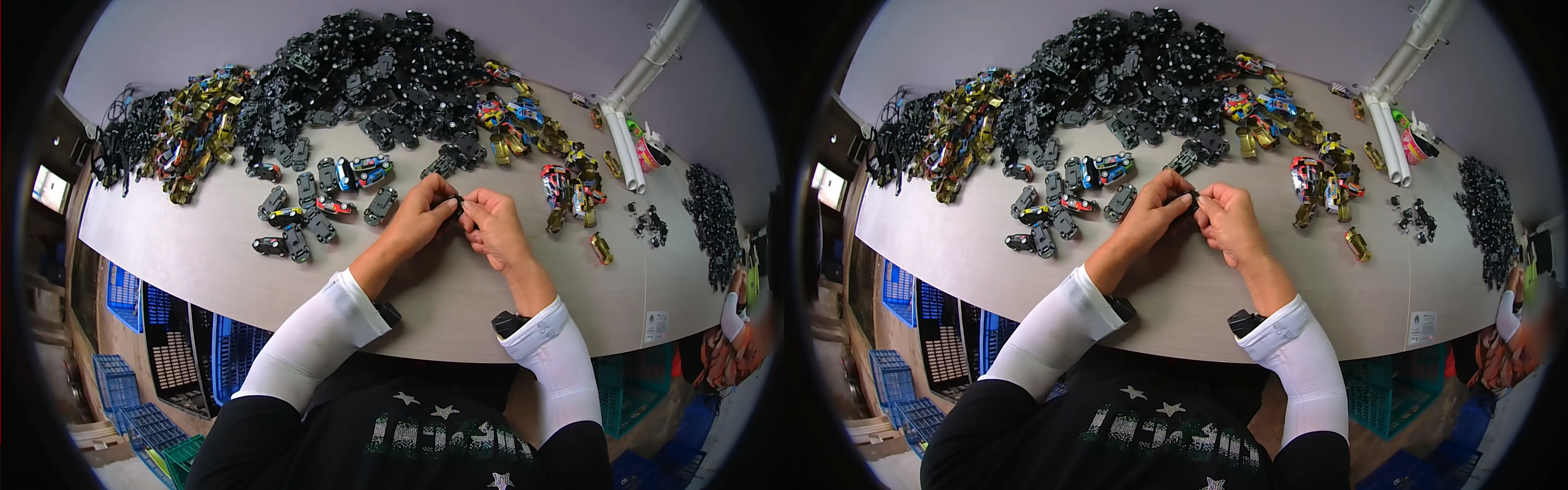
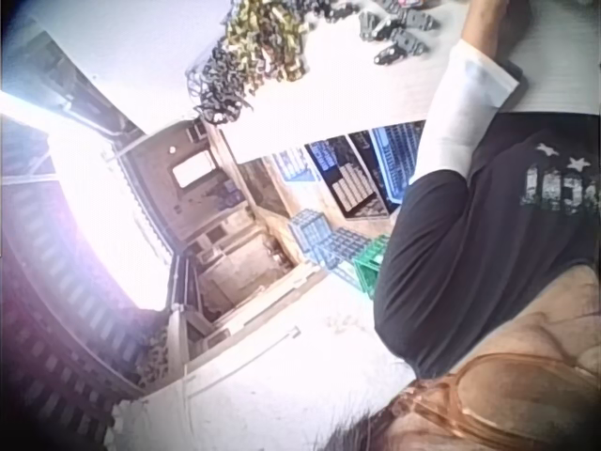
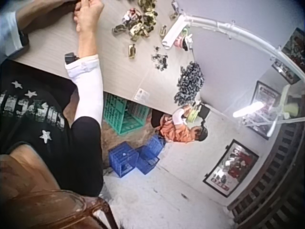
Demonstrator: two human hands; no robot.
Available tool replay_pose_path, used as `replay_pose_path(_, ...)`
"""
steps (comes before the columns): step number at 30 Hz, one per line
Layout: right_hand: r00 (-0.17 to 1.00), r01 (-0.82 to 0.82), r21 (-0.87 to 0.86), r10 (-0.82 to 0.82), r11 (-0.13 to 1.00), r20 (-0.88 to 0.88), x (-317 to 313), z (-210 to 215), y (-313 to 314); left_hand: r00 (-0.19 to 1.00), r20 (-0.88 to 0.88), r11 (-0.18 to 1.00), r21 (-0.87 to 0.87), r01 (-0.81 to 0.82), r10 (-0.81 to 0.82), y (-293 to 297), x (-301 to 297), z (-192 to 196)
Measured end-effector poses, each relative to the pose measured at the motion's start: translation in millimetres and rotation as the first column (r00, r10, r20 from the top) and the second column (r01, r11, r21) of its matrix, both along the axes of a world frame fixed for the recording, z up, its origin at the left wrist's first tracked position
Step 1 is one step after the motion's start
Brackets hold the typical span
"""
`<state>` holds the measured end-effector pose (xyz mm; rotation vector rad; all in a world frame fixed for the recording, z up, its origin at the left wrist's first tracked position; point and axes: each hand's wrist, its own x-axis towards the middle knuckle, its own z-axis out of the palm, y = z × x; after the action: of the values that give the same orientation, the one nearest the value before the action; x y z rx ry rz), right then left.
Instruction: The person picks up a toy car and a chassis, presses them together by hand, and repeats this process with several more cars before sweeping them into a blue crate.
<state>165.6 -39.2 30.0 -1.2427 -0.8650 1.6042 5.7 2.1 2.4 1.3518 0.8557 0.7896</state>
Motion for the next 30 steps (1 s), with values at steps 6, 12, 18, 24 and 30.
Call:
replay_pose_path(6, 0.999, -0.033, -0.004, 0.033, 0.999, -0.015, 7, 3, 2, 0.997, 0.058, 0.998, -0.041, -0.041, 0.043, -3, 2, 3)
replay_pose_path(12, 0.959, -0.004, 0.035, -0.006, 0.999, 0.283, 1, -6, 3, 0.999, -0.034, 0.999, 0.043, -0.011, 0.013, -1, 2, 0)
replay_pose_path(18, 0.622, -0.206, 0.358, -0.161, 0.911, 0.767, 5, -30, 11, 0.979, -0.174, 0.870, 0.493, -0.008, 0.108, 2, 4, -13)
replay_pose_path(24, 0.827, -0.055, 0.460, -0.218, 0.886, 0.518, 4, -13, 6, 0.972, -0.065, 0.918, 0.347, -0.192, 0.228, -3, 4, 1)
replay_pose_path(30, 0.941, -0.055, 0.156, -0.001, 0.986, 0.339, 4, 4, 2, 0.974, 0.204, 0.995, -0.057, -0.084, 0.094, 4, -1, -4)
